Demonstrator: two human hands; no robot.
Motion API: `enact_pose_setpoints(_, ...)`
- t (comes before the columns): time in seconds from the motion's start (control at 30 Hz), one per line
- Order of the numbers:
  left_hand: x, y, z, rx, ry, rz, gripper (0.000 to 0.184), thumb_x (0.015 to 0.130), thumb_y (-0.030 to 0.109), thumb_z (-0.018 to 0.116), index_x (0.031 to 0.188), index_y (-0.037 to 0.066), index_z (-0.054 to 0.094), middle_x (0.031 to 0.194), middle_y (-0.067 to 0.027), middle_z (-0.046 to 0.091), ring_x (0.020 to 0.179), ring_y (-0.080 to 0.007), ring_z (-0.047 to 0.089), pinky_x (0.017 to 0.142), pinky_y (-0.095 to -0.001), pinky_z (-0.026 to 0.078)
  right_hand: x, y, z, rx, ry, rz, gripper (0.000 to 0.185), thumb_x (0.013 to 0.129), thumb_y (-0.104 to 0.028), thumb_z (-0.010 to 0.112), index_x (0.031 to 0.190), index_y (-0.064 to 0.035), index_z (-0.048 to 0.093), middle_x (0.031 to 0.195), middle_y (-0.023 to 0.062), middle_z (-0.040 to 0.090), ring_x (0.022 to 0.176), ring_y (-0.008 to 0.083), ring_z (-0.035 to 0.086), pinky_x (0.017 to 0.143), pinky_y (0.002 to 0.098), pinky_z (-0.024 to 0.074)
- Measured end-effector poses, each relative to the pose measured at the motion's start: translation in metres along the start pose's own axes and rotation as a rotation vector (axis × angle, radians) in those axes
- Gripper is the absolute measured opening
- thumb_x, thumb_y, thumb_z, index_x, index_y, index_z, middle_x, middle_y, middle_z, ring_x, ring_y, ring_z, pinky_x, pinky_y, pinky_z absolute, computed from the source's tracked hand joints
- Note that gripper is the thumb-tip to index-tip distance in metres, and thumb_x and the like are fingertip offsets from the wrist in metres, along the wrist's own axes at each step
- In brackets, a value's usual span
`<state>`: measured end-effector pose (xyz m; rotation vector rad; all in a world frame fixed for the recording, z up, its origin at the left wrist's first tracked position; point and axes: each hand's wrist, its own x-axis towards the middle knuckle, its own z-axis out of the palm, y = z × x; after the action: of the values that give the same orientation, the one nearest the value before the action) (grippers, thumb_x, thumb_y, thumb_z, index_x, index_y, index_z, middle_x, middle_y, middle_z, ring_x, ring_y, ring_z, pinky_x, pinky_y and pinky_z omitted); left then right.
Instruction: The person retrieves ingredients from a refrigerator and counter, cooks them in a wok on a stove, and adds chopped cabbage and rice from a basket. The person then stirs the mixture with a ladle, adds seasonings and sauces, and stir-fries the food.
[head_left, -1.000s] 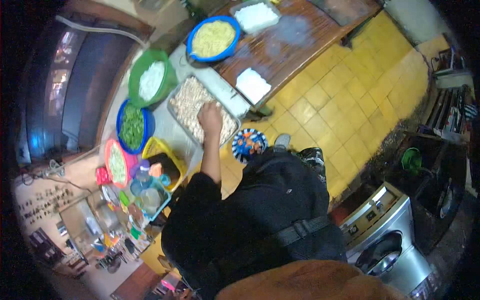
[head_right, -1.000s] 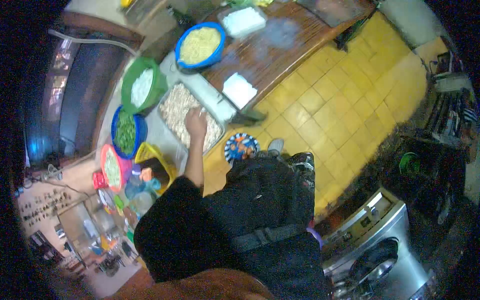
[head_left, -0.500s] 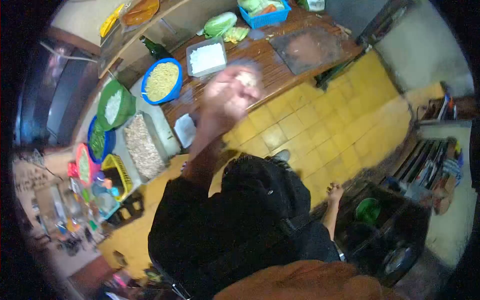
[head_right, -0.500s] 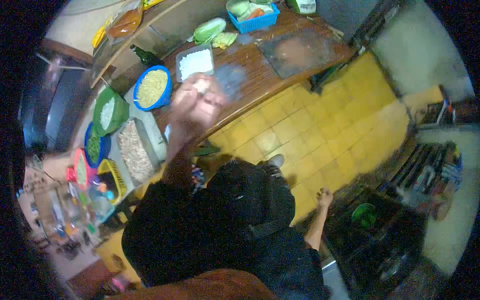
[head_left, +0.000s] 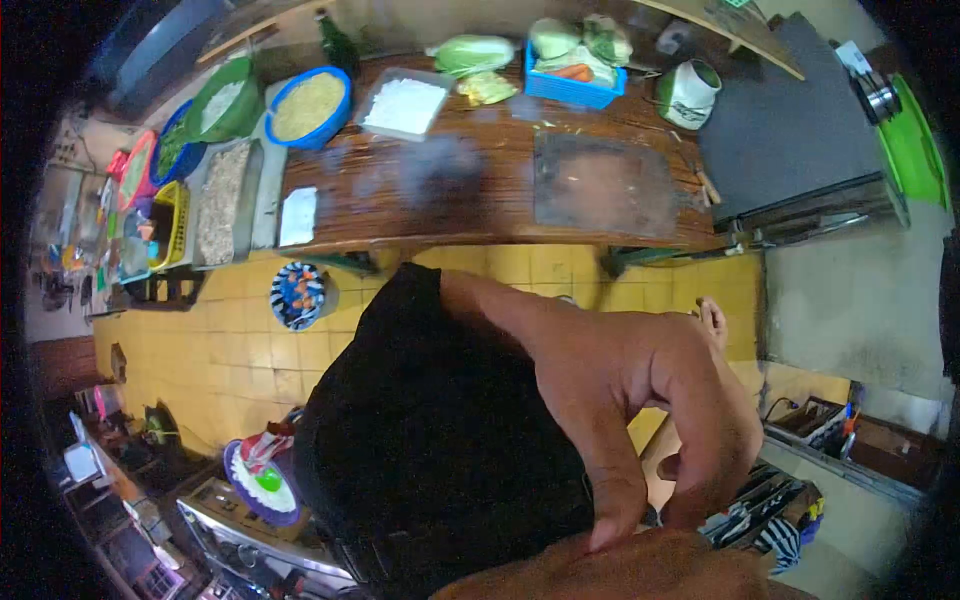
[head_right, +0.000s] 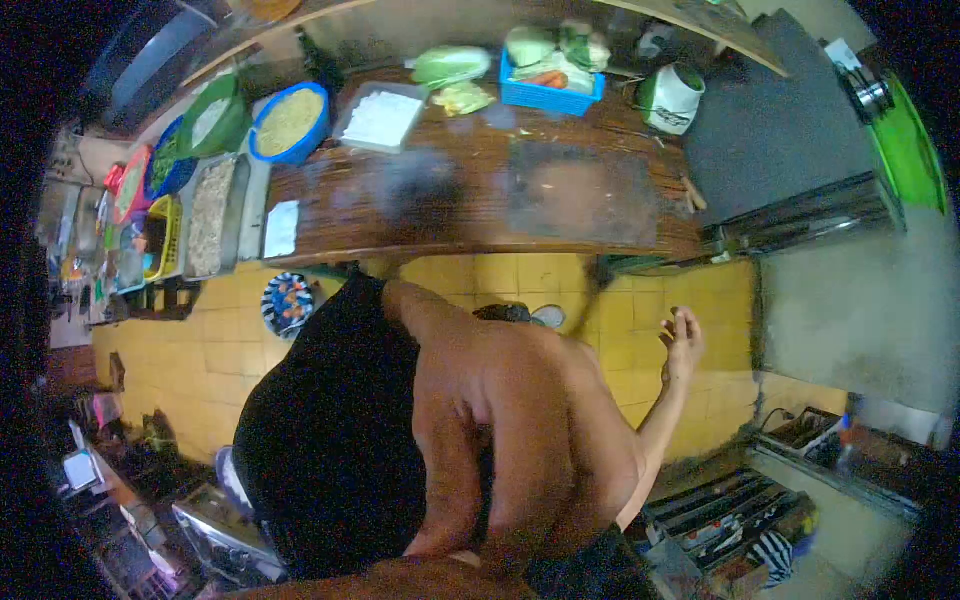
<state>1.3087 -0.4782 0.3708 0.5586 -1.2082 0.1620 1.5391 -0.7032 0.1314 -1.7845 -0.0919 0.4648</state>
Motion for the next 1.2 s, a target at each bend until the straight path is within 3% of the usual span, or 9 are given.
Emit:
enact_pose_setpoints(0.17, 0.044, -0.069, -0.083, 0.143, -0.041, 0.178, 0.030, 0.068, 0.023, 0.077, 0.086, 0.001, 0.066, 0.079, -0.0095, 0.061, 0.073, -0.0209, 0.058, 0.061, -0.0308, 0.044, 0.095, -0.034, -0.071, -0.010, -0.003, -0.074, 0.027, 0.086, -0.025, 0.059, 0.106, -0.0080, 0.056, 0.102, 0.0040, 0.058, 0.078, 0.0127, 0.056, 0.064, 0.0251, 0.0453)
enact_pose_setpoints(0.4, 0.063, -0.135, -0.184, 0.301, 0.433, -0.279, 0.037, 0.084, 0.036, 0.058, 0.081, -0.001, 0.064, 0.075, -0.0107, 0.058, 0.073, -0.0205, 0.054, 0.063, -0.0293, 0.040, 0.225, -0.076, -0.132, -0.420, 0.346, -0.298, 0.064, 0.080, -0.042, 0.062, 0.120, 0.0038, 0.044, 0.115, 0.0153, 0.052, 0.102, 0.0261, 0.052, 0.084, 0.0367, 0.0418)
enact_pose_setpoints(0.53, 0.069, -0.181, -0.233, 0.482, 0.646, -0.621, 0.026, 0.087, 0.024, 0.058, 0.092, -0.002, 0.061, 0.088, -0.0049, 0.062, 0.083, -0.0112, 0.056, 0.074, -0.0257, 0.044, 0.307, -0.063, -0.118, -0.424, 0.298, -0.471, 0.067, 0.079, -0.053, 0.057, 0.111, 0.0052, 0.045, 0.102, 0.0216, 0.058, 0.093, 0.0329, 0.057, 0.080, 0.0403, 0.0425)
enact_pose_setpoints(0.6, 0.064, -0.214, -0.254, 0.530, 0.678, -0.646, 0.020, 0.087, 0.017, 0.058, 0.095, -0.001, 0.061, 0.088, -0.0029, 0.061, 0.083, -0.0091, 0.055, 0.075, -0.0241, 0.043, 0.301, -0.066, -0.120, -0.424, 0.274, -0.420, 0.062, 0.082, -0.051, 0.053, 0.109, 0.0053, 0.046, 0.097, 0.0230, 0.057, 0.090, 0.0371, 0.055, 0.079, 0.0437, 0.0419)
enact_pose_setpoints(0.67, 0.070, -0.249, -0.275, 0.679, 0.931, -0.768, 0.016, 0.087, 0.012, 0.057, 0.096, 0.000, 0.061, 0.087, -0.0020, 0.061, 0.082, -0.0085, 0.054, 0.074, -0.0226, 0.043, 0.306, -0.045, -0.135, -0.550, 0.306, -0.556, 0.061, 0.085, -0.050, 0.048, 0.109, 0.0059, 0.045, 0.093, 0.0229, 0.056, 0.088, 0.0395, 0.053, 0.078, 0.0463, 0.0412)
enact_pose_setpoints(0.73, 0.078, -0.283, -0.298, 0.713, 0.954, -0.705, 0.014, 0.086, 0.010, 0.057, 0.096, 0.002, 0.062, 0.085, -0.0006, 0.061, 0.079, -0.0079, 0.054, 0.071, -0.0219, 0.043, 0.294, -0.007, -0.173, -0.615, 0.154, -0.424, 0.057, 0.086, -0.046, 0.048, 0.111, 0.0050, 0.046, 0.096, 0.0220, 0.054, 0.092, 0.0383, 0.050, 0.080, 0.0455, 0.0406)
enact_pose_setpoints(0.77, 0.084, -0.298, -0.310, 0.742, 1.038, -0.778, 0.014, 0.086, 0.011, 0.057, 0.096, 0.002, 0.062, 0.083, -0.0002, 0.060, 0.076, -0.0070, 0.053, 0.068, -0.0212, 0.042, 0.294, 0.026, -0.203, -0.799, 0.145, -0.623, 0.051, 0.086, -0.040, 0.050, 0.111, 0.0040, 0.046, 0.100, 0.0195, 0.054, 0.093, 0.0342, 0.049, 0.081, 0.0429, 0.0410)
enact_pose_setpoints(1.07, 0.165, -0.425, -0.434, 1.254, 0.966, -0.778, 0.027, 0.085, 0.021, 0.060, 0.104, 0.000, 0.058, 0.082, -0.0034, 0.058, 0.080, -0.0087, 0.051, 0.072, -0.0238, 0.041, 0.271, 0.126, -0.425, -0.727, 0.155, -0.223, 0.051, 0.086, -0.039, 0.051, 0.111, 0.0051, 0.046, 0.098, 0.0201, 0.054, 0.091, 0.0344, 0.050, 0.080, 0.0429, 0.0415)
enact_pose_setpoints(1.2, 0.193, -0.439, -0.498, 0.572, 1.406, -0.565, 0.034, 0.084, 0.026, 0.061, 0.103, 0.000, 0.049, 0.085, -0.0040, 0.055, 0.076, -0.0096, 0.049, 0.069, -0.0233, 0.041, 0.275, 0.134, -0.465, -0.682, 0.227, -0.125, 0.050, 0.086, -0.038, 0.051, 0.111, 0.0056, 0.046, 0.098, 0.0204, 0.054, 0.090, 0.0345, 0.050, 0.080, 0.0430, 0.0418)
